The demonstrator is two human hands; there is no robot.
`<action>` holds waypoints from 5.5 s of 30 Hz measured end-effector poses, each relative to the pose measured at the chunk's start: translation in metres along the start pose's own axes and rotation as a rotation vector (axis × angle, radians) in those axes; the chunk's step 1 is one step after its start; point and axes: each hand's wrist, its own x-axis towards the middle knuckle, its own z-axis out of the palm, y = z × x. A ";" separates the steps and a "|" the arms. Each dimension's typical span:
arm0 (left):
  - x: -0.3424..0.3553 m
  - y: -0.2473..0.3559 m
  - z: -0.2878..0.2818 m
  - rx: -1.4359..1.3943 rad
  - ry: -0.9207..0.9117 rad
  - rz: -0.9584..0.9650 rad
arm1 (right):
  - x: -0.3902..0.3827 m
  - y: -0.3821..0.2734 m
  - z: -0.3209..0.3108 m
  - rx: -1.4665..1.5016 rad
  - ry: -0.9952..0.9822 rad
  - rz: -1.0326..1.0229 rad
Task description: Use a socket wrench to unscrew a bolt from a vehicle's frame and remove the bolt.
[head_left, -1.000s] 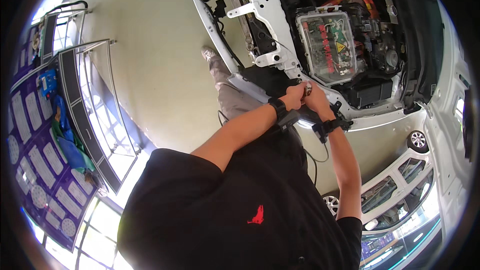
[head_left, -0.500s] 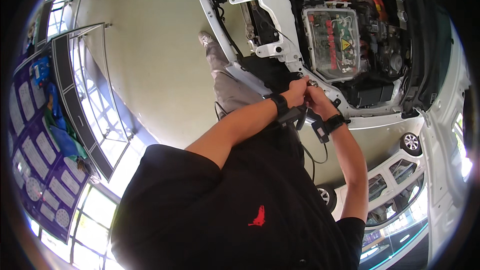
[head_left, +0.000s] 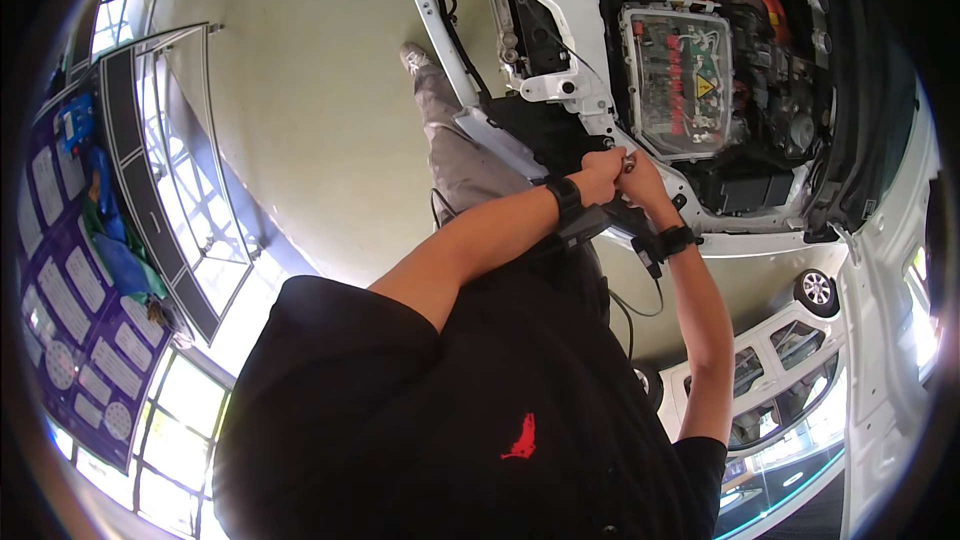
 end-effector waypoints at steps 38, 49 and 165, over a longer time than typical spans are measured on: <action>0.000 0.007 -0.005 0.059 -0.089 -0.037 | 0.001 0.015 -0.007 0.638 -0.404 0.204; 0.006 0.017 -0.013 0.105 -0.221 -0.107 | 0.001 -0.008 -0.011 -0.156 0.107 -0.202; 0.022 0.022 -0.026 0.438 -0.275 -0.100 | -0.020 -0.019 -0.011 -1.191 0.251 -0.732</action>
